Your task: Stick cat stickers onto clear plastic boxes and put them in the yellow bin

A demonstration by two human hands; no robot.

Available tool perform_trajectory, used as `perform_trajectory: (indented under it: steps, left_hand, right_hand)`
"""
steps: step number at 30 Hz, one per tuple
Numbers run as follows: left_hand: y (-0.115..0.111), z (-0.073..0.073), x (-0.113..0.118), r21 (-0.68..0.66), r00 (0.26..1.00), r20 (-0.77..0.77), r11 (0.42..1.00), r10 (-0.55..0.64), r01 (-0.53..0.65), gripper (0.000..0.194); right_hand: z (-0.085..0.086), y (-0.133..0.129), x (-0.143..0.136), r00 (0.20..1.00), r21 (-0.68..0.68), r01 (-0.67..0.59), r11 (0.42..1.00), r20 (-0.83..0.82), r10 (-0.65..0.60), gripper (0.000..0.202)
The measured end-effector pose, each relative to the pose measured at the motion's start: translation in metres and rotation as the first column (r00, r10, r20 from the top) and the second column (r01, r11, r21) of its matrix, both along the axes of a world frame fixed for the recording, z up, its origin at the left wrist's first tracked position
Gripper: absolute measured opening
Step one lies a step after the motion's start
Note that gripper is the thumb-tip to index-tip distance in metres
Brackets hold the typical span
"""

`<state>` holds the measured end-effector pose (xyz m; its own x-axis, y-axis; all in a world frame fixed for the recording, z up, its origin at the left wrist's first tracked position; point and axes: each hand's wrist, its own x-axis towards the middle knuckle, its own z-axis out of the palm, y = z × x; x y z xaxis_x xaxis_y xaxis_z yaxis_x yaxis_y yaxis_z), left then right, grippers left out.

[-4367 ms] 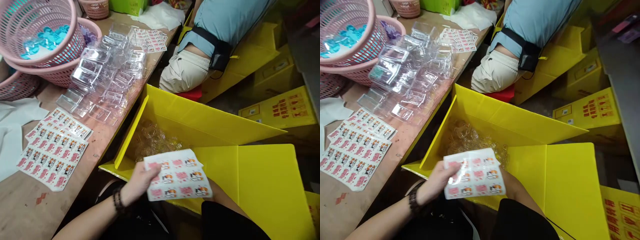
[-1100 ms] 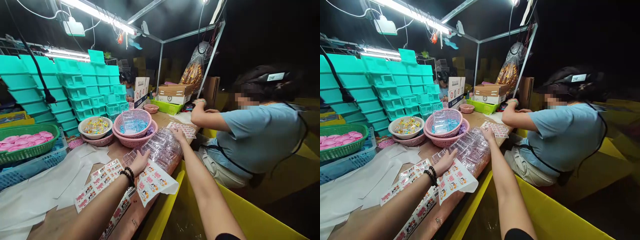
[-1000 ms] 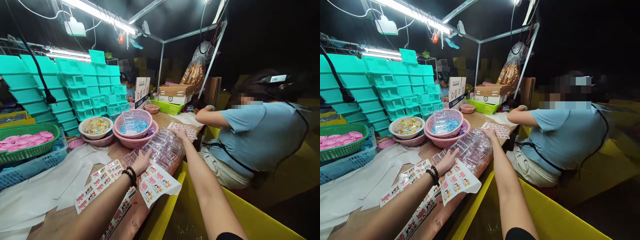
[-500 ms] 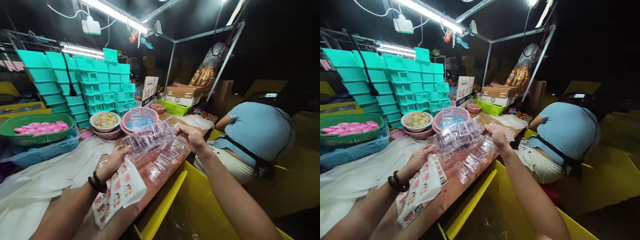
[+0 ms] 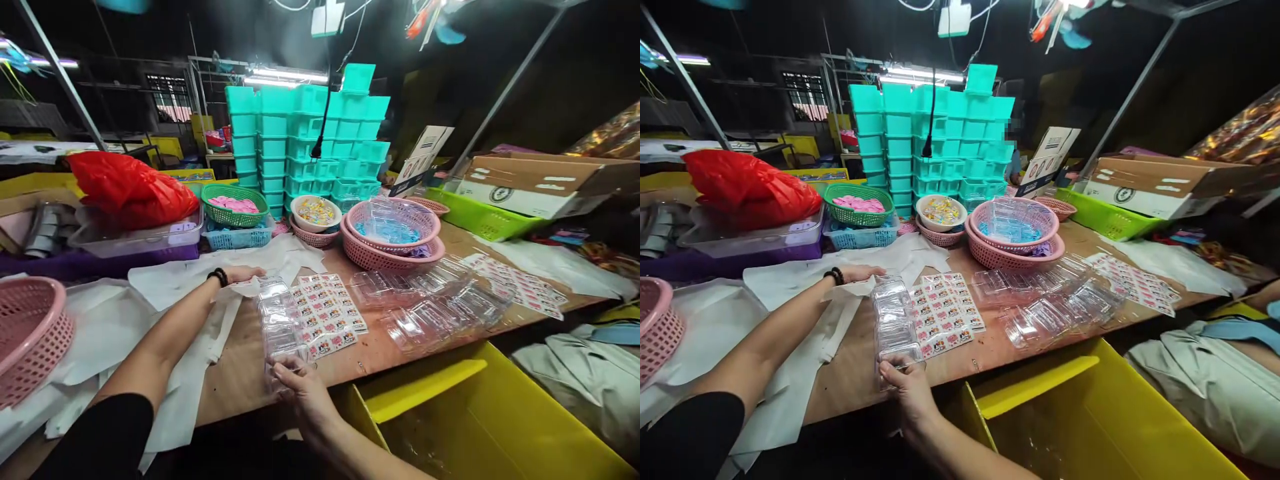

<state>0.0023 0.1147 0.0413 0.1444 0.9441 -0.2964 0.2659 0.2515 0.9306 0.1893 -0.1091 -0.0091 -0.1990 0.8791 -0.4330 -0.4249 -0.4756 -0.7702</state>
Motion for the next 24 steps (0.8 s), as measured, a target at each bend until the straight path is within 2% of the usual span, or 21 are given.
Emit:
perform_trajectory:
  steps: [3,5,7,8,10,11,12,13,14,15,16,17,19,20,22,24]
  left_hand:
    - [0.009,-0.004,0.003,-0.021,0.998,-0.066,1.000,-0.005,0.004,0.035]
    - [0.010,0.000,-0.002,0.018,0.997,-0.081,1.000,0.019,-0.018,0.035]
    - [0.005,0.010,-0.011,0.094,0.994,-0.082,0.993,0.076,-0.068,0.035]
    - [0.000,0.017,-0.017,0.144,0.990,-0.076,0.984,0.117,-0.105,0.035]
    - [-0.017,0.031,-0.024,0.263,0.976,-0.049,0.946,0.211,-0.191,0.034]
    - [-0.028,0.038,-0.024,0.326,0.967,-0.026,0.916,0.255,-0.233,0.033]
    - [-0.041,0.044,-0.022,0.388,0.955,0.001,0.880,0.296,-0.273,0.032]
    - [-0.055,0.050,-0.018,0.444,0.944,0.027,0.842,0.329,-0.306,0.034]
    - [-0.069,0.054,-0.012,0.493,0.932,0.052,0.802,0.359,-0.337,0.037]
    - [-0.084,0.056,-0.006,0.536,0.917,0.075,0.760,0.392,-0.368,0.039]
    - [-0.098,0.057,0.000,0.571,0.901,0.095,0.718,0.423,-0.397,0.041]
    - [-0.113,0.057,0.004,0.598,0.884,0.111,0.680,0.454,-0.424,0.043]
    - [-0.140,0.054,0.006,0.627,0.858,0.125,0.631,0.499,-0.458,0.045]
    - [-0.153,0.052,0.004,0.637,0.847,0.117,0.616,0.518,-0.464,0.045]
    - [-0.179,0.048,-0.003,0.689,0.824,0.068,0.571,0.562,-0.446,0.044]
    - [-0.201,0.047,-0.009,0.805,0.820,-0.018,0.495,0.572,-0.327,0.049]
  right_hand:
    - [-0.002,-0.003,-0.021,0.998,0.009,0.019,1.000,0.053,-0.019,0.045]
    - [0.002,-0.007,-0.016,0.990,0.035,-0.035,0.999,0.135,0.030,0.048]
    - [0.012,-0.013,0.002,0.959,0.055,-0.159,0.986,0.247,0.141,0.051]
    - [0.020,-0.016,0.013,0.923,0.059,-0.252,0.966,0.313,0.221,0.050]
    - [0.040,-0.018,0.036,0.804,0.095,-0.437,0.894,0.487,0.341,0.043]
    - [0.052,-0.017,0.043,0.747,0.158,-0.479,0.863,0.590,0.307,0.040]
    - [0.065,-0.013,0.047,0.712,0.265,-0.460,0.848,0.681,0.173,0.040]
    - [0.078,-0.007,0.048,0.686,0.417,-0.381,0.825,0.726,-0.049,0.039]
    - [0.089,0.000,0.044,0.646,0.577,-0.279,0.768,0.704,-0.295,0.042]
    - [0.098,0.008,0.039,0.598,0.698,-0.200,0.687,0.643,-0.479,0.054]
    - [0.104,0.016,0.031,0.585,0.761,-0.167,0.627,0.588,-0.558,0.067]
    - [0.107,0.024,0.024,0.632,0.764,-0.170,0.622,0.569,-0.526,0.070]
    - [0.104,0.033,0.014,0.785,0.695,-0.215,0.686,0.541,-0.302,0.063]
    - [0.100,0.033,0.012,0.834,0.663,-0.230,0.713,0.511,-0.207,0.056]
    - [0.090,0.028,0.014,0.867,0.641,-0.220,0.735,0.474,-0.153,0.050]
    - [0.082,0.018,0.020,0.849,0.644,-0.231,0.729,0.500,-0.173,0.045]
